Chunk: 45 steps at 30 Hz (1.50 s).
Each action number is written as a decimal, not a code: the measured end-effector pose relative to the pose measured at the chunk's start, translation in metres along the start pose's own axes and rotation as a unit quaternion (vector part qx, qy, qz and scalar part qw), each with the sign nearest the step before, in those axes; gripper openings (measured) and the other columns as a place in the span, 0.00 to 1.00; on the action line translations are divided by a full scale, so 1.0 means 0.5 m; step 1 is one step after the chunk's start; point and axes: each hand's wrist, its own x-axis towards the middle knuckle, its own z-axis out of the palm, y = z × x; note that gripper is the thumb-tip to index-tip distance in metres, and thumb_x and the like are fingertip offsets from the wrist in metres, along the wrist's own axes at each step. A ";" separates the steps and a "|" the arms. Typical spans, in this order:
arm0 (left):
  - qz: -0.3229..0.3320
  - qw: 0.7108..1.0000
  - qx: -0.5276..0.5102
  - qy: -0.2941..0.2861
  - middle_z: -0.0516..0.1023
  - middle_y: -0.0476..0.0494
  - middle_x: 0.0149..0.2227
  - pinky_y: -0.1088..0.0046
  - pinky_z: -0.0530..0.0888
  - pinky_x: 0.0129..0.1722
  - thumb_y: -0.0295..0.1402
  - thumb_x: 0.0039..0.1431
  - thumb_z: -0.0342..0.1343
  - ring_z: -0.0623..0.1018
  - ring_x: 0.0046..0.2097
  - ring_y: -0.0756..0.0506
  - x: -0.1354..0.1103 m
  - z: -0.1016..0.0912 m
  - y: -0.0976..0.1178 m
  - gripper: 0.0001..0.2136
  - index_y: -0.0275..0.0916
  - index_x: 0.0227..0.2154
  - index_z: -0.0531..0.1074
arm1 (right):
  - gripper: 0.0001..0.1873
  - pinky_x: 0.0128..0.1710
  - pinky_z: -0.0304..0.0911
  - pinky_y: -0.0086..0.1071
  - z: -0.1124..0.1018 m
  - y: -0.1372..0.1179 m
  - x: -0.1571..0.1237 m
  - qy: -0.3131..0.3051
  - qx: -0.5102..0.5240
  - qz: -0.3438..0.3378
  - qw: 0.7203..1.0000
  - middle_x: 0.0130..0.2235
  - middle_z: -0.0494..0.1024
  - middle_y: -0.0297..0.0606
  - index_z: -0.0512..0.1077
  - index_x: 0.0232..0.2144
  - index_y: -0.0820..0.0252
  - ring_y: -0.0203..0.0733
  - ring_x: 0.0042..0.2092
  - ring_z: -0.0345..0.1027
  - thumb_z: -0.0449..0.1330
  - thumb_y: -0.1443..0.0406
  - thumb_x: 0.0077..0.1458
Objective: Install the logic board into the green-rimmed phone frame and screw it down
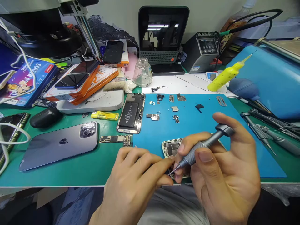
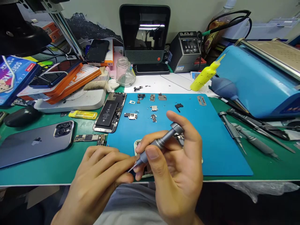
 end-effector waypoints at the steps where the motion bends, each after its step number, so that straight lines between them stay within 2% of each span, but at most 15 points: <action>1: 0.002 1.000 0.003 -0.003 0.92 0.57 0.44 0.66 0.70 0.50 0.39 0.89 0.56 0.83 0.45 0.51 0.004 -0.004 0.001 0.11 0.45 0.56 0.83 | 0.21 0.21 0.80 0.29 0.000 0.000 0.001 -0.001 -0.001 0.000 1.000 0.37 0.88 0.30 0.72 0.66 0.42 0.38 0.26 0.79 0.71 0.62 0.78; 4: 0.012 1.000 0.010 -0.012 0.93 0.58 0.44 0.68 0.72 0.48 0.37 0.88 0.59 0.85 0.44 0.51 0.011 -0.010 0.004 0.08 0.45 0.53 0.83 | 0.21 0.22 0.80 0.29 0.002 0.002 0.003 -0.004 -0.008 -0.001 1.000 0.38 0.88 0.30 0.72 0.66 0.42 0.38 0.26 0.80 0.71 0.62 0.78; 10: -0.001 1.000 0.015 0.025 0.91 0.57 0.42 0.66 0.69 0.49 0.38 0.90 0.53 0.82 0.44 0.51 -0.001 0.008 0.008 0.14 0.45 0.50 0.84 | 0.22 0.23 0.82 0.30 0.004 0.004 -0.002 -0.007 -0.015 -0.006 1.000 0.39 0.88 0.30 0.71 0.67 0.40 0.37 0.25 0.80 0.70 0.62 0.79; 18: -0.008 1.000 0.010 0.026 0.91 0.57 0.42 0.64 0.68 0.49 0.38 0.90 0.53 0.82 0.44 0.51 -0.004 0.013 0.005 0.14 0.45 0.51 0.84 | 0.22 0.23 0.82 0.29 0.003 0.004 -0.001 -0.007 -0.020 -0.016 1.000 0.39 0.88 0.30 0.71 0.67 0.41 0.37 0.26 0.80 0.70 0.64 0.79; 28: 0.015 0.999 0.037 -0.011 0.92 0.59 0.43 0.68 0.70 0.49 0.37 0.89 0.55 0.83 0.45 0.52 0.011 -0.010 0.003 0.12 0.45 0.49 0.84 | 0.22 0.23 0.82 0.29 0.005 0.006 -0.003 -0.009 -0.018 -0.018 1.000 0.39 0.88 0.28 0.71 0.68 0.39 0.36 0.26 0.80 0.70 0.63 0.79; 41: 0.017 0.999 0.039 -0.015 0.92 0.59 0.44 0.67 0.70 0.49 0.37 0.89 0.55 0.83 0.45 0.52 0.009 -0.013 0.003 0.12 0.45 0.48 0.83 | 0.23 0.24 0.83 0.30 0.006 0.009 -0.004 -0.006 -0.016 -0.017 1.000 0.40 0.88 0.28 0.71 0.68 0.39 0.36 0.26 0.80 0.70 0.64 0.79; 45: 0.014 0.999 0.031 -0.010 0.92 0.58 0.44 0.67 0.70 0.50 0.37 0.90 0.54 0.83 0.45 0.51 0.004 -0.003 0.006 0.13 0.45 0.47 0.83 | 0.23 0.24 0.82 0.29 0.003 0.009 -0.005 -0.012 -0.017 -0.023 1.000 0.40 0.88 0.28 0.71 0.68 0.39 0.36 0.26 0.81 0.70 0.64 0.79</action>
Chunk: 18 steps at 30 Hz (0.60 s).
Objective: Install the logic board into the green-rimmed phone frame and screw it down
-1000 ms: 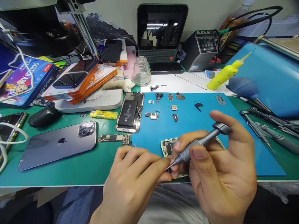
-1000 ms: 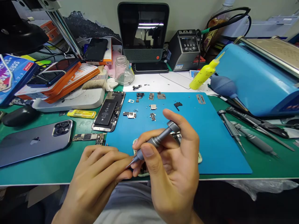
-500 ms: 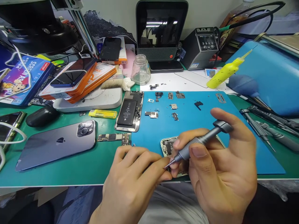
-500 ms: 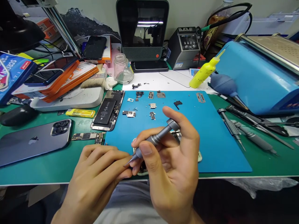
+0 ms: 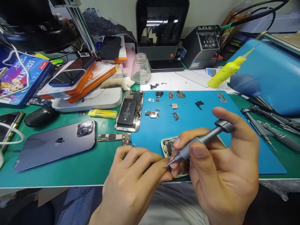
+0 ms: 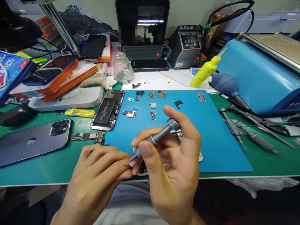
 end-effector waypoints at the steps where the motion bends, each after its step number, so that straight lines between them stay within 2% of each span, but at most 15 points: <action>1: -0.003 1.000 -0.002 0.008 0.91 0.58 0.43 0.66 0.69 0.50 0.37 0.90 0.54 0.82 0.45 0.51 -0.003 0.005 0.001 0.14 0.45 0.47 0.83 | 0.23 0.23 0.82 0.29 -0.001 0.001 0.001 -0.003 0.002 -0.006 1.000 0.40 0.88 0.28 0.71 0.68 0.39 0.36 0.26 0.81 0.70 0.64 0.79; 5: -0.019 0.999 -0.008 0.036 0.90 0.55 0.42 0.64 0.67 0.51 0.37 0.91 0.51 0.81 0.45 0.49 -0.013 0.018 0.004 0.14 0.44 0.51 0.82 | 0.23 0.23 0.82 0.29 -0.004 0.003 0.005 -0.003 0.009 -0.018 1.000 0.40 0.88 0.29 0.72 0.68 0.41 0.36 0.26 0.80 0.70 0.64 0.79; 13: -0.003 1.000 0.006 -0.003 0.91 0.58 0.43 0.69 0.72 0.51 0.36 0.89 0.56 0.83 0.46 0.51 0.000 -0.009 0.000 0.09 0.44 0.53 0.82 | 0.22 0.24 0.82 0.27 -0.001 0.003 0.006 -0.013 0.009 -0.019 1.000 0.40 0.89 0.28 0.73 0.67 0.40 0.36 0.29 0.83 0.71 0.64 0.78; 18: -0.009 1.000 0.004 0.009 0.91 0.56 0.43 0.67 0.71 0.50 0.35 0.89 0.55 0.83 0.45 0.50 -0.003 0.006 0.000 0.11 0.44 0.52 0.83 | 0.23 0.23 0.82 0.28 -0.003 0.007 0.008 -0.011 0.005 -0.023 1.000 0.40 0.89 0.28 0.72 0.68 0.39 0.36 0.28 0.82 0.70 0.64 0.79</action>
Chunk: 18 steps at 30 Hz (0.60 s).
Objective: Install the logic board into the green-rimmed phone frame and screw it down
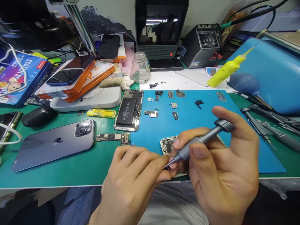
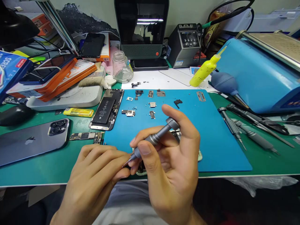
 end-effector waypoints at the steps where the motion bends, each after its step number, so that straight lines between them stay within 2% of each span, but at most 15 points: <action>1: -0.003 1.000 -0.002 0.009 0.91 0.55 0.42 0.65 0.70 0.50 0.35 0.90 0.54 0.83 0.45 0.50 -0.003 0.005 0.000 0.12 0.44 0.53 0.83 | 0.23 0.23 0.82 0.28 0.000 0.000 0.000 0.000 -0.001 -0.001 1.000 0.40 0.89 0.28 0.72 0.68 0.39 0.36 0.28 0.82 0.70 0.64 0.79; 7: -0.016 0.999 -0.013 0.030 0.90 0.54 0.41 0.62 0.69 0.50 0.28 0.88 0.54 0.83 0.44 0.48 -0.018 0.020 0.000 0.12 0.45 0.54 0.83 | 0.22 0.26 0.84 0.27 0.001 0.000 -0.002 0.003 -0.003 -0.003 1.000 0.40 0.89 0.27 0.73 0.68 0.39 0.35 0.29 0.82 0.70 0.65 0.79; 18: -0.020 0.999 -0.026 0.037 0.90 0.55 0.41 0.63 0.68 0.52 0.33 0.91 0.51 0.82 0.45 0.49 -0.015 0.022 0.000 0.13 0.45 0.52 0.82 | 0.22 0.25 0.83 0.27 0.003 0.000 0.002 0.006 -0.006 -0.003 1.000 0.39 0.88 0.27 0.74 0.67 0.39 0.35 0.28 0.81 0.70 0.65 0.79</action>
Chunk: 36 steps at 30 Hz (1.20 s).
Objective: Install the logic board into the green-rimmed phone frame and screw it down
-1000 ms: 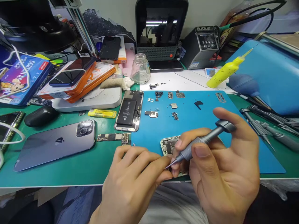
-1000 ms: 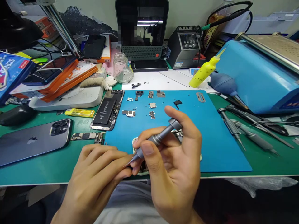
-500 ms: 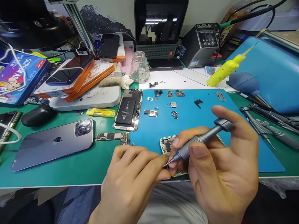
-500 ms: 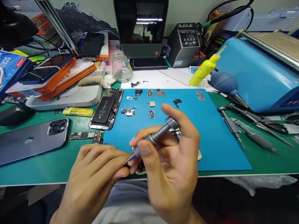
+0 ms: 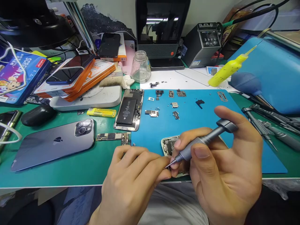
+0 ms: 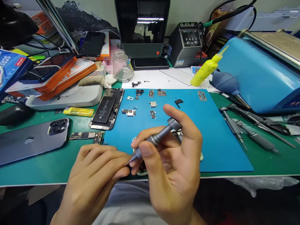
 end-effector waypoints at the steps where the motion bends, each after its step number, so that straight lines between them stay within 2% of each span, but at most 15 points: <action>1: 0.000 1.000 0.000 0.001 0.90 0.55 0.41 0.63 0.68 0.52 0.34 0.91 0.52 0.82 0.45 0.49 0.001 0.000 0.000 0.13 0.45 0.51 0.82 | 0.21 0.25 0.83 0.27 0.000 0.000 0.000 0.000 -0.001 0.000 1.000 0.39 0.88 0.27 0.74 0.67 0.40 0.35 0.28 0.81 0.70 0.65 0.79; 6: 0.006 1.000 0.000 0.000 0.90 0.56 0.41 0.64 0.68 0.51 0.36 0.90 0.53 0.82 0.44 0.49 0.003 -0.002 -0.001 0.12 0.44 0.51 0.83 | 0.22 0.24 0.83 0.27 0.000 0.000 -0.005 0.004 0.000 0.002 1.000 0.39 0.88 0.28 0.73 0.68 0.41 0.36 0.28 0.81 0.70 0.65 0.78; 17: 0.002 1.000 0.008 -0.010 0.91 0.55 0.42 0.62 0.68 0.51 0.33 0.90 0.52 0.83 0.45 0.49 -0.003 -0.008 -0.001 0.13 0.45 0.55 0.83 | 0.23 0.22 0.82 0.30 0.004 -0.002 -0.001 0.014 0.001 -0.006 1.000 0.38 0.89 0.30 0.73 0.67 0.43 0.38 0.27 0.81 0.71 0.67 0.77; 20: 0.000 1.000 0.023 -0.004 0.92 0.54 0.43 0.63 0.69 0.52 0.38 0.90 0.53 0.82 0.45 0.48 -0.003 -0.006 0.004 0.12 0.45 0.54 0.83 | 0.22 0.20 0.80 0.30 0.004 -0.003 0.002 0.032 -0.005 -0.009 0.999 0.38 0.88 0.30 0.73 0.66 0.42 0.39 0.25 0.79 0.70 0.67 0.77; 22: -0.015 0.999 0.051 0.005 0.92 0.48 0.47 0.61 0.69 0.56 0.45 0.88 0.56 0.82 0.50 0.44 -0.004 -0.001 0.008 0.14 0.43 0.57 0.83 | 0.21 0.19 0.79 0.30 -0.001 -0.007 0.005 0.053 0.000 -0.005 0.999 0.38 0.87 0.29 0.74 0.65 0.41 0.39 0.25 0.79 0.69 0.66 0.77; 25: -0.030 0.990 0.139 0.013 0.90 0.35 0.55 0.54 0.65 0.61 0.56 0.85 0.57 0.79 0.59 0.36 -0.006 0.005 0.013 0.28 0.37 0.68 0.81 | 0.21 0.21 0.80 0.32 -0.017 -0.016 0.009 0.082 0.004 0.000 0.997 0.40 0.87 0.33 0.76 0.66 0.41 0.42 0.29 0.81 0.70 0.62 0.76; 28: -0.009 0.979 0.202 -0.039 0.88 0.31 0.61 0.51 0.62 0.62 0.61 0.84 0.53 0.75 0.64 0.32 -0.006 -0.001 0.011 0.35 0.36 0.73 0.77 | 0.26 0.24 0.84 0.34 -0.043 -0.025 0.011 0.094 -0.017 -0.007 0.995 0.41 0.88 0.38 0.79 0.68 0.40 0.47 0.34 0.82 0.72 0.65 0.72; 31: 0.009 0.972 0.215 -0.094 0.87 0.33 0.64 0.50 0.60 0.64 0.61 0.84 0.56 0.72 0.66 0.31 -0.002 -0.014 0.005 0.33 0.38 0.73 0.77 | 0.26 0.23 0.82 0.31 -0.063 -0.029 0.007 0.065 -0.029 -0.020 0.997 0.39 0.89 0.39 0.83 0.66 0.43 0.45 0.30 0.80 0.73 0.69 0.69; 33: 0.007 0.971 0.213 -0.105 0.87 0.34 0.64 0.50 0.60 0.64 0.61 0.83 0.56 0.71 0.67 0.31 -0.001 -0.020 0.003 0.32 0.40 0.72 0.77 | 0.28 0.21 0.81 0.30 -0.068 -0.028 0.003 0.041 -0.041 -0.018 0.998 0.39 0.89 0.37 0.83 0.67 0.41 0.44 0.28 0.81 0.73 0.69 0.69; 36: 0.002 0.972 0.206 -0.115 0.87 0.35 0.64 0.50 0.60 0.63 0.62 0.83 0.57 0.71 0.66 0.30 0.000 -0.020 0.006 0.32 0.41 0.71 0.76 | 0.32 0.18 0.79 0.30 -0.064 -0.022 -0.006 0.040 -0.061 -0.001 0.997 0.38 0.88 0.34 0.80 0.69 0.35 0.45 0.29 0.84 0.73 0.70 0.70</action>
